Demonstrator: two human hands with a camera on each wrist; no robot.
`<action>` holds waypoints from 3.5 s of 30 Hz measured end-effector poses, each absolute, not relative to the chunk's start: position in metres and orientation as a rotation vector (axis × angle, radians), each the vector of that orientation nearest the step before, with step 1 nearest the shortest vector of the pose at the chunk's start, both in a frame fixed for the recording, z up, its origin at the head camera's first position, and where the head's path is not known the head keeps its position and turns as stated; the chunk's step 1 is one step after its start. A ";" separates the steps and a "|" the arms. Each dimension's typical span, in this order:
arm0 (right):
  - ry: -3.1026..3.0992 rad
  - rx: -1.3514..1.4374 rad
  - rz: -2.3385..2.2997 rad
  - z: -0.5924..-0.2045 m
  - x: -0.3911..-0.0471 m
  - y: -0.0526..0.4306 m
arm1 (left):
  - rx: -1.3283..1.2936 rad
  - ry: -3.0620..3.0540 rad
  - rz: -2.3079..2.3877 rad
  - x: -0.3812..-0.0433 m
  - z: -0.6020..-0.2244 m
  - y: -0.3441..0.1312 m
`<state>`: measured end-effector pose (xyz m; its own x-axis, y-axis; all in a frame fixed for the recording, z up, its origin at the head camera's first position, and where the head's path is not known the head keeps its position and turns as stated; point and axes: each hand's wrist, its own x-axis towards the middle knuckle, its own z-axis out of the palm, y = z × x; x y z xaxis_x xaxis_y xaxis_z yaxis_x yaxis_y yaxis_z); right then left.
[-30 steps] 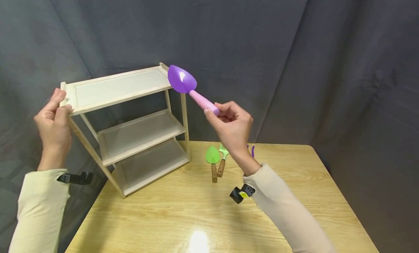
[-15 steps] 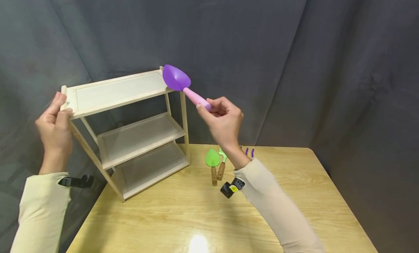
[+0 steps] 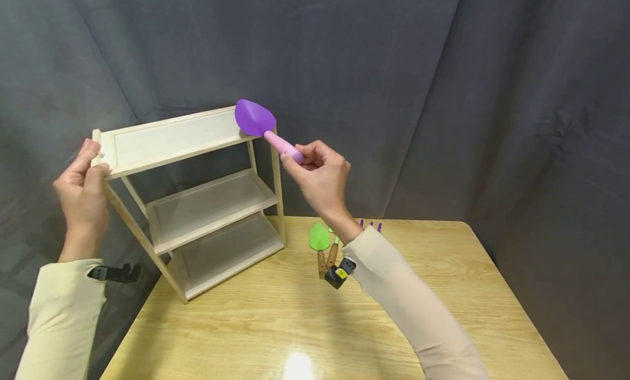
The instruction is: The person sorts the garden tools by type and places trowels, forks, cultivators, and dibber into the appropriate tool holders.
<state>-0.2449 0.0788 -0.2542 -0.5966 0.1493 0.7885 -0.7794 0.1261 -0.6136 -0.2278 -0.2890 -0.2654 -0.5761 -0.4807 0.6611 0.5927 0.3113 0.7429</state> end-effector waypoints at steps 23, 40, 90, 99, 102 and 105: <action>-1.706 0.592 1.552 -0.243 -0.262 0.061 | -0.098 -1.671 -1.418 -0.230 -0.267 -0.288; -1.713 0.578 1.561 -0.222 -0.243 0.038 | -0.104 -1.663 -1.444 -0.230 -0.267 -0.291; -1.858 0.466 1.429 -0.236 -0.306 0.018 | -0.132 -1.663 -1.446 -0.231 -0.269 -0.284; -1.904 0.469 1.429 -0.238 -0.305 0.017 | -0.136 -1.657 -1.459 -0.232 -0.268 -0.283; -1.897 0.472 1.412 -0.237 -0.305 0.017 | -0.137 -1.652 -1.465 -0.232 -0.268 -0.284; -1.903 0.470 1.402 -0.237 -0.306 0.017 | -0.137 -1.645 -1.474 -0.232 -0.269 -0.284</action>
